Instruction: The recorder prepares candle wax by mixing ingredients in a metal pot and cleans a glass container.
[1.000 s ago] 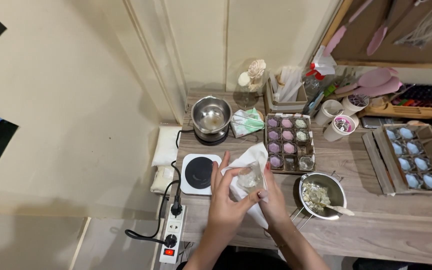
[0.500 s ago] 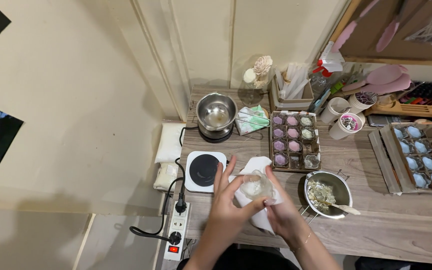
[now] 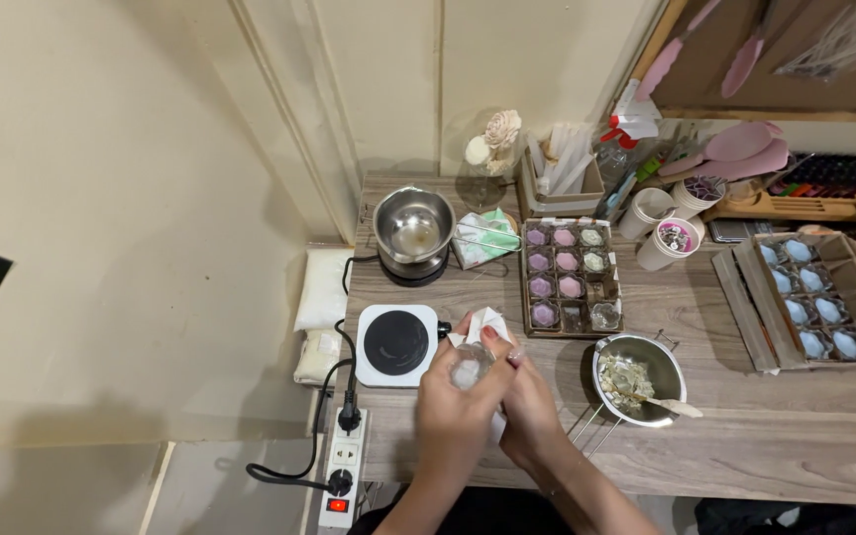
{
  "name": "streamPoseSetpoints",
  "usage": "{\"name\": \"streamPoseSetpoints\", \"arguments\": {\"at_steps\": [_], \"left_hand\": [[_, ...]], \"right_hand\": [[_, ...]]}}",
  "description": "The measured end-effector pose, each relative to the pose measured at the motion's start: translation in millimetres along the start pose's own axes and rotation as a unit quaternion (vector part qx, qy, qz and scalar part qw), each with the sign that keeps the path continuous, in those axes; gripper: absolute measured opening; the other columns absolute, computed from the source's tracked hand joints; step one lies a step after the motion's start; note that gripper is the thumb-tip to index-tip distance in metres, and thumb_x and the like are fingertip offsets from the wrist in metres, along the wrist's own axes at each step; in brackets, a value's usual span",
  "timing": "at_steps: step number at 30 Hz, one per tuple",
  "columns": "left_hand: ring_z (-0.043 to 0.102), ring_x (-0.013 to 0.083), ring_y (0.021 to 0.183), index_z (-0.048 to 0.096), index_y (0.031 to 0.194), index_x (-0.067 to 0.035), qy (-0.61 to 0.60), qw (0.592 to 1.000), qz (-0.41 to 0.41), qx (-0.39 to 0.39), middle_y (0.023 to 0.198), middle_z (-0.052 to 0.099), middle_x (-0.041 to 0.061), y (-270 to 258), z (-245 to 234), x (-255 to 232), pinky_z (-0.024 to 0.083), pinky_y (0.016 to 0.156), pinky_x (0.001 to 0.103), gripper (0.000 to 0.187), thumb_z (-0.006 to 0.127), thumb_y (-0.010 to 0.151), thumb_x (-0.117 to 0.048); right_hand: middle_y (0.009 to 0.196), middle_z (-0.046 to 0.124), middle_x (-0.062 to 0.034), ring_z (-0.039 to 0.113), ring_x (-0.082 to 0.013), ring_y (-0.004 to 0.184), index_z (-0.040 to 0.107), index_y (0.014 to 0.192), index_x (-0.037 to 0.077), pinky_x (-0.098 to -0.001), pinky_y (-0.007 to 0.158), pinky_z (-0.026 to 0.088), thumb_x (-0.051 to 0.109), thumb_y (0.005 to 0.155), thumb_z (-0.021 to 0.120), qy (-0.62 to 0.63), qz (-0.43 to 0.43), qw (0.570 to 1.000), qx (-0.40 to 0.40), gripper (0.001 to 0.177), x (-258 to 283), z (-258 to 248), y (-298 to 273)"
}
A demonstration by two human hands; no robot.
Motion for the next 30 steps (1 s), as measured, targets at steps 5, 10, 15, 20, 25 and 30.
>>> {"name": "streamPoseSetpoints", "arguments": {"at_steps": [5,10,15,20,25,30], "left_hand": [[0.064,0.0317,0.128,0.073,0.100,0.006,-0.018,0.995,0.098,0.030,0.152,0.056,0.022,14,1,21,0.055,0.100,0.038,0.030,0.073,0.085,-0.021],[0.061,0.0345,0.125,0.051,0.135,0.009,0.157,0.959,0.209,-0.109,0.138,0.057,0.028,-2,-1,-12,0.047,0.104,0.038,0.069,0.080,0.083,-0.025],[0.067,0.0242,0.121,0.053,0.141,0.002,-0.137,0.987,0.073,-0.043,0.141,0.065,0.021,9,12,-3,0.053,0.097,0.032,0.053,0.058,0.094,-0.020],[0.068,0.0161,0.115,0.066,0.132,0.005,-0.119,0.987,0.107,-0.019,0.134,0.072,0.018,1,25,-16,0.051,0.096,0.025,0.041,0.050,0.102,-0.017],[0.071,0.0148,0.103,0.067,0.131,0.004,-0.080,0.990,0.109,-0.033,0.125,0.075,0.018,-7,33,-12,0.055,0.089,0.025,0.041,0.051,0.095,-0.007],[0.068,0.0186,0.096,0.066,0.133,0.006,-0.143,0.983,0.116,0.001,0.127,0.075,0.020,-1,34,-10,0.053,0.083,0.028,0.047,0.040,0.099,-0.014]], "right_hand": [[0.113,0.067,-0.0059,0.065,-0.0154,0.100,0.056,0.138,0.008,-0.0331,0.086,0.053,0.025,0.100,0.051,-0.016,-0.056,0.998,-0.002,0.042,7,-1,1],[0.114,0.063,-0.0090,0.061,-0.0170,0.099,0.049,0.144,0.005,-0.0325,0.087,0.051,0.026,0.105,0.044,-0.042,-0.157,0.987,-0.004,0.044,16,-3,-13],[0.115,0.063,-0.0070,0.061,-0.0134,0.102,0.045,0.141,0.007,-0.0287,0.089,0.050,0.027,0.099,0.045,-0.177,-0.179,0.965,0.072,0.047,16,8,-21],[0.105,0.060,-0.0099,0.057,-0.0153,0.092,0.052,0.130,0.002,-0.0306,0.081,0.049,0.029,0.104,0.046,-0.209,-0.202,0.955,0.050,0.037,28,11,-28],[0.106,0.065,-0.0060,0.062,-0.0128,0.090,0.061,0.121,0.004,-0.0266,0.079,0.050,0.030,0.103,0.039,-0.278,-0.247,0.927,-0.054,0.039,43,2,-37],[0.100,0.064,-0.0087,0.060,-0.0132,0.084,0.060,0.126,-0.001,-0.0290,0.072,0.048,0.025,0.106,0.044,-0.088,-0.169,0.981,-0.026,0.037,41,-4,-31]]}}
Point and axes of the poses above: each hand's wrist, its own y-axis towards the middle knuckle, its own z-axis out of the palm, x = y × z, the point moved 6 cm from there along y, towards the middle knuckle
